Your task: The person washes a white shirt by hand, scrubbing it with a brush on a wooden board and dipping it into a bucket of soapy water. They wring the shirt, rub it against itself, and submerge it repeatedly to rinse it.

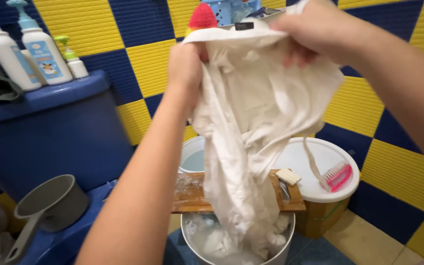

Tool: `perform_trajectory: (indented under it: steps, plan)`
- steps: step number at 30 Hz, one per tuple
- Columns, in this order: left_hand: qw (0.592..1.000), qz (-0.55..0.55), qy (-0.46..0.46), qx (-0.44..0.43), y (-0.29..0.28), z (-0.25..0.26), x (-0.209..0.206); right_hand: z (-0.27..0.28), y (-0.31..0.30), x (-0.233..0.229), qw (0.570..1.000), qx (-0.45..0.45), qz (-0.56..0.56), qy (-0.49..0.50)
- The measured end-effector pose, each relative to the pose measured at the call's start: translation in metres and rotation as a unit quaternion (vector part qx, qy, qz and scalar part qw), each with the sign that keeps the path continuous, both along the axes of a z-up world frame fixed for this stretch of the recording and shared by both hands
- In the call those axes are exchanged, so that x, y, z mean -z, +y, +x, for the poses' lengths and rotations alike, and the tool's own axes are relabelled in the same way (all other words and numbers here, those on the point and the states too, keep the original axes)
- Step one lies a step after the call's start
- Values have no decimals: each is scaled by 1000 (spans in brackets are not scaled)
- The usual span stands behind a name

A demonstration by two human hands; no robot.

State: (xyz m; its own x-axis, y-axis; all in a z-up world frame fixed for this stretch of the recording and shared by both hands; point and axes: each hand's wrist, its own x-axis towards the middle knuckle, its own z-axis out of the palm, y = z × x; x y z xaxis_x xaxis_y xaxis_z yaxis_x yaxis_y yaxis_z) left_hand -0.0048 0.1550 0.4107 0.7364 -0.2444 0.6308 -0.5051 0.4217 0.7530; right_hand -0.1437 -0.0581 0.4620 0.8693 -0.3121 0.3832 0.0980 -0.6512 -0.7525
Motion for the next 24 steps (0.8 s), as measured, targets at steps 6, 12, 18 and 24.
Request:
perform_trajectory:
  steps: [6,12,18,24]
  plan:
    - [920,223,-254,-200,30,19,62,-7,-2,67,901,-73,-199,380]
    - [799,577,-143,-93,40,46,221,25,37,216,706,-104,-556,427]
    - [515,836,-171,77,34,47,370,56,61,358,644,-231,-679,267]
    - [504,820,-207,177,19,49,477,78,63,450,692,-386,-509,338]
